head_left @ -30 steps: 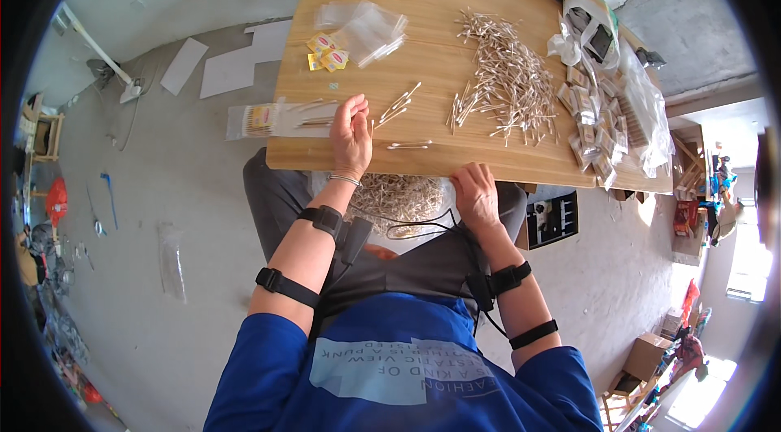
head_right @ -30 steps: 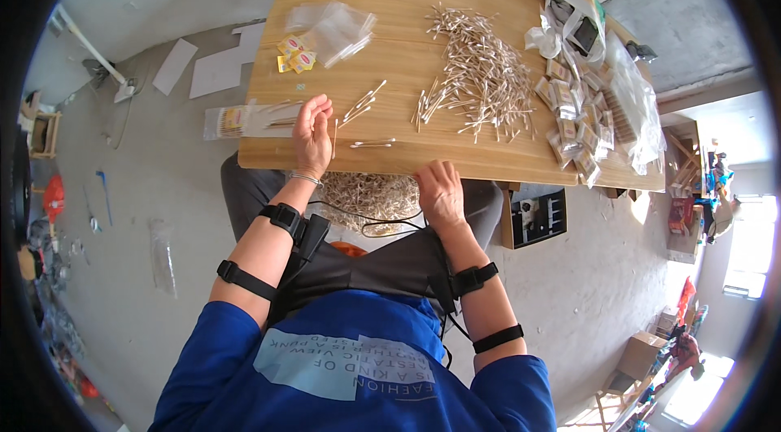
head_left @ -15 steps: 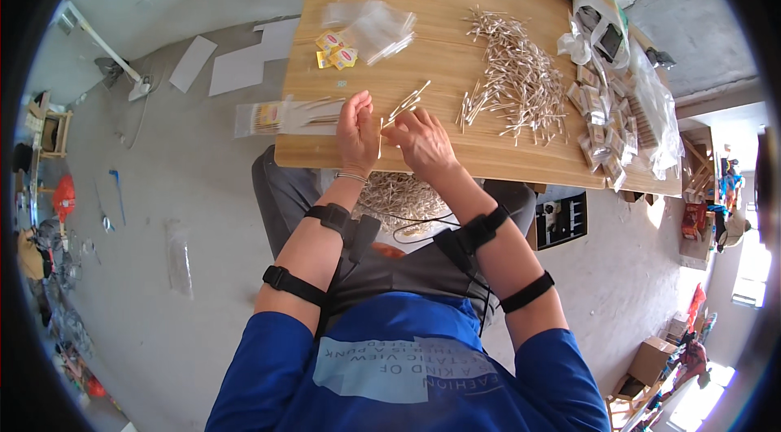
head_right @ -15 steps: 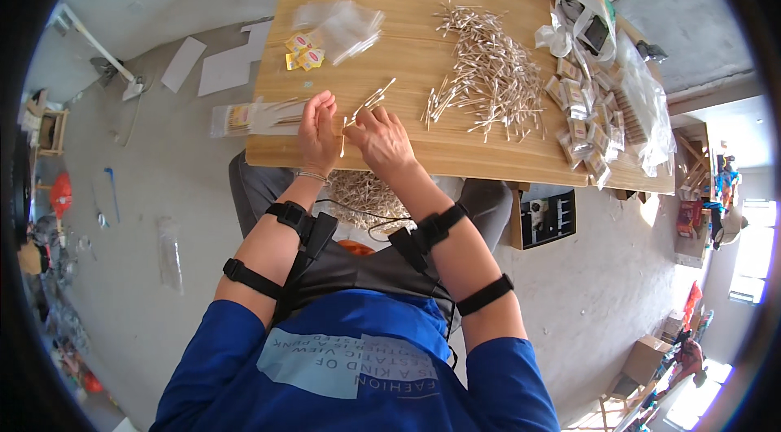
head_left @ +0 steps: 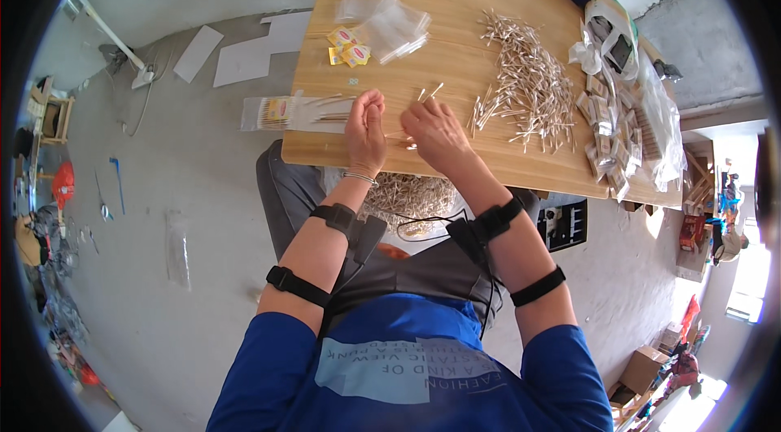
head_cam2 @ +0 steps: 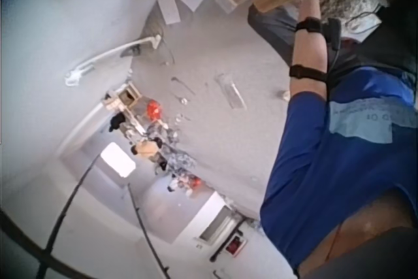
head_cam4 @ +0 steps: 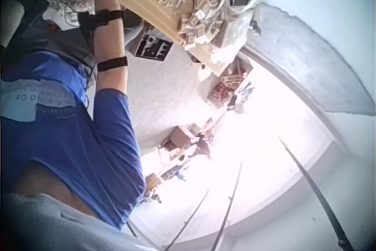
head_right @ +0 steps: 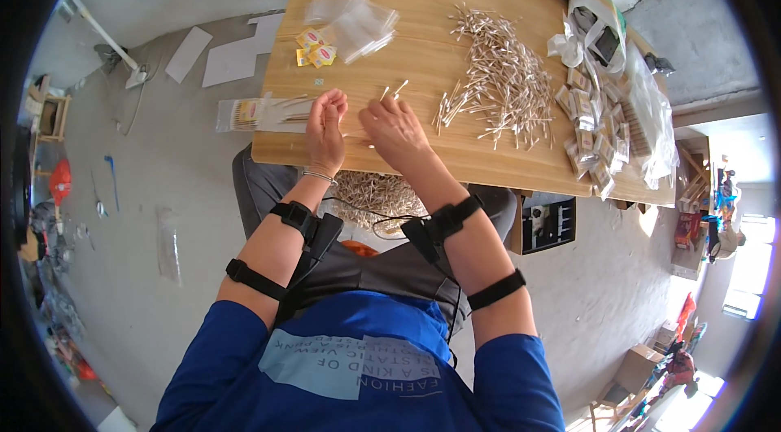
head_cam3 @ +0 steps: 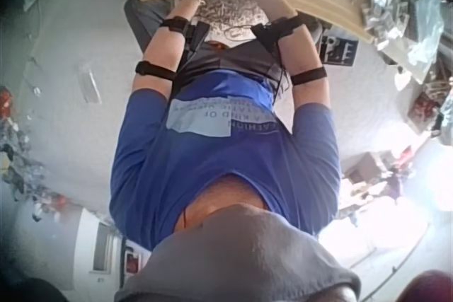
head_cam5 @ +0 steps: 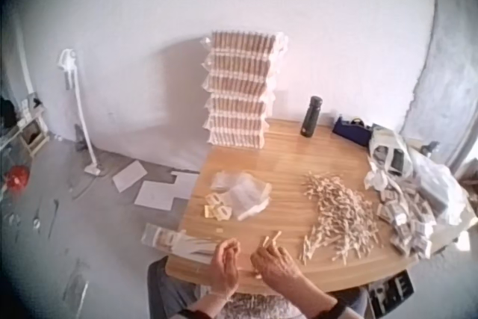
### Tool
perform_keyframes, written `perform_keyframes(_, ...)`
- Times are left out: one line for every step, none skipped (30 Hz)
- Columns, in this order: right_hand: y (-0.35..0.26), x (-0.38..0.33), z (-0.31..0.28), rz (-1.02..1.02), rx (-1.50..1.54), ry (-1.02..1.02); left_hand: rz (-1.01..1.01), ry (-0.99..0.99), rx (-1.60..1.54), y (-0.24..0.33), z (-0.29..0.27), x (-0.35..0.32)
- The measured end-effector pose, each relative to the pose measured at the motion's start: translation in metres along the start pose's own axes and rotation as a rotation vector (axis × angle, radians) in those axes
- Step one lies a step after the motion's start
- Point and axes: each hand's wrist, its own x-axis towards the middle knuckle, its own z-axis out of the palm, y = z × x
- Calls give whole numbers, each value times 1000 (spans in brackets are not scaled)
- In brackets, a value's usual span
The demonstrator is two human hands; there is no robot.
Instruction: Counting and placing cotton swabs into small plastic bags at a workstation.
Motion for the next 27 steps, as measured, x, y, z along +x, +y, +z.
perform_keyframes(-1, -6, -2, 129, 64, 59, 2, 4, -1, -1, -1, 0)
perform_keyframes(-3, -12, -4, 259, 128, 120, 28, -21, 22, -1, -2, 0)
perform_keyframes(-3, -20, -5, 267, 119, 123, 53, -57, 37, -1, 1, 0)
perform_keyframes(-4, -28, -1, 360, 209, 198, 57, -63, 33, 0, 1, 0)
perform_keyframes(-5, -36, 2, 453, 299, 276, 56, -81, 65, 1, 1, 0)
perform_keyframes(-10, -41, 4, 454, 295, 284, 57, -96, 99, 3, 0, -1)
perform_keyframes(-15, -45, 4, 501, 397, 321, 65, -103, 95, 4, 1, -2)
perform_keyframes(-21, -49, 5, 545, 499, 360, 64, -89, 81, 5, 2, -5)
perform_keyframes(-29, -52, 5, 615, 560, 388, 61, -82, 66, 10, 4, -8)
perform_keyframes(-32, -56, 3, 621, 554, 402, 67, -96, 62, 15, 5, -11)
perform_keyframes(-35, -59, 1, 681, 667, 414, 33, -177, 82, 20, 5, -16)
perform_keyframes(-40, -62, -2, 737, 786, 421, -4, -254, 107, 31, 5, -22)
perform_keyframes(-43, -65, -5, 757, 791, 435, 0, -266, 107, 45, 10, -27)
perform_keyframes(-45, -68, -8, 762, 790, 446, -102, -305, -8, 59, 18, -32)
perform_keyframes(-48, -69, -12, 768, 819, 444, -201, -334, -119, 68, 22, -35)
perform_keyframes(-52, -69, -16, 772, 849, 441, -193, -336, -115, 70, 24, -36)
perform_keyframes(-55, -71, -18, 766, 852, 447, -213, -356, -140, 72, 26, -36)
perform_keyframes(-58, -72, -21, 758, 857, 460, -233, -377, -164, 75, 28, -36)
perform_keyframes(-60, -74, -24, 750, 863, 474, -208, -370, -236, 78, 31, -38)
perform_keyframes(-62, -75, -27, 744, 864, 481, -199, -372, -232, 82, 31, -39)
perform_keyframes(-66, -75, -31, 752, 922, 482, -248, -359, -194, 85, 30, -41)
perform_keyframes(-68, -77, -34, 760, 981, 482, -296, -346, -155, 89, 30, -44)
perform_keyframes(-69, -79, -35, 758, 980, 491, -290, -353, -153, 92, 31, -48)
perform_keyframes(-71, -81, -36, 739, 995, 477, -327, -334, -187, 93, 30, -53)
perform_keyframes(-73, -83, -38, 721, 1008, 462, -365, -315, -222, 95, 29, -57)
perform_keyframes(-75, -84, -39, 720, 1009, 469, -362, -320, -220, 96, 28, -60)
perform_keyframes(-78, -85, -44, 732, 1010, 466, -403, -313, -268, 98, 28, -62)
